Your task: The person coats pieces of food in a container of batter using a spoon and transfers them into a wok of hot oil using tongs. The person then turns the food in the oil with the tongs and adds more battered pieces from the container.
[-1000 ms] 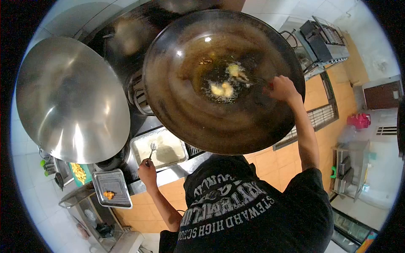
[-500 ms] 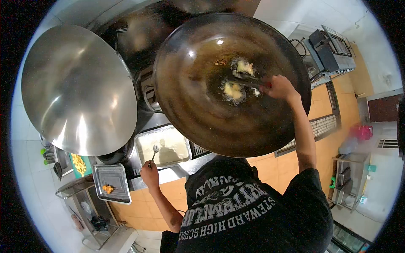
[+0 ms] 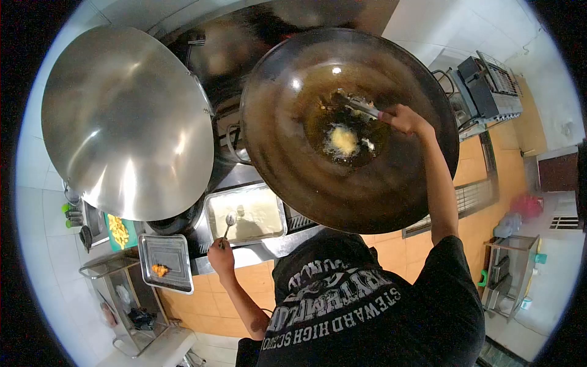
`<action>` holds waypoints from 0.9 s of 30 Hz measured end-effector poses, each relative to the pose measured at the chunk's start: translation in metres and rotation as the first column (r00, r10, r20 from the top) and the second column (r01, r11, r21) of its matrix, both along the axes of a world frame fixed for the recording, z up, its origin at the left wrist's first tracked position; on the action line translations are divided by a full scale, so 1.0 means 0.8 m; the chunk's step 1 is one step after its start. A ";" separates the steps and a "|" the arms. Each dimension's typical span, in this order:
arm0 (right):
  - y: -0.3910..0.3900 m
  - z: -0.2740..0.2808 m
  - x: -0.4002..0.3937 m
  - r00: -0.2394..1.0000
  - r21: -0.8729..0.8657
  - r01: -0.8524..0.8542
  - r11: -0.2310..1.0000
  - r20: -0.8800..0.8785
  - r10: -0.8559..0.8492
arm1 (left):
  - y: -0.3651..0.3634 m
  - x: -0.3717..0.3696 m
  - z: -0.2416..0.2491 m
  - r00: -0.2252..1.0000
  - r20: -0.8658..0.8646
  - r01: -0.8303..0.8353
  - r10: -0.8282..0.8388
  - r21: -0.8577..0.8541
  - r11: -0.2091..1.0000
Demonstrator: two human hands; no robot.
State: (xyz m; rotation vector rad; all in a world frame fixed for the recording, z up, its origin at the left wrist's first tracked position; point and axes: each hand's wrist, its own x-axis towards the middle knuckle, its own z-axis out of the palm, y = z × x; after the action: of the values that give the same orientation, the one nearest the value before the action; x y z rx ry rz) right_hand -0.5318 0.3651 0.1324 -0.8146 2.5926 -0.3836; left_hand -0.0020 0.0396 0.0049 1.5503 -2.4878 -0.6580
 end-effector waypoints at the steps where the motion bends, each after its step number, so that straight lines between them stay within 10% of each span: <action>1: -0.005 0.008 0.003 0.971 0.068 0.141 0.988 0.185 -0.151 | 0.002 0.000 0.002 1.000 0.006 -0.004 0.004 -0.021 1.000; 11: 0.016 -0.075 -0.071 0.873 0.035 -0.021 0.999 0.489 0.001 | 0.013 0.017 0.006 0.997 0.021 -0.067 0.068 -0.060 0.996; 13: -0.003 -0.074 -0.060 0.810 -0.077 0.157 0.985 0.581 -0.084 | 0.014 0.020 0.007 0.997 0.029 -0.065 0.068 -0.069 0.995; 27: -0.032 -0.018 -0.049 0.846 -0.246 0.190 0.950 0.532 -0.031 | 0.021 0.025 0.011 0.998 -0.024 -0.065 0.064 -0.042 0.997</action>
State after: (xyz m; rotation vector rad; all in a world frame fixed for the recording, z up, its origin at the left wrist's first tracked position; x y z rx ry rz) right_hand -0.5708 0.3394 0.1184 -0.5446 2.0929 -0.9055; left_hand 0.0176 0.0563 0.0135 1.5917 -2.4077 -0.6047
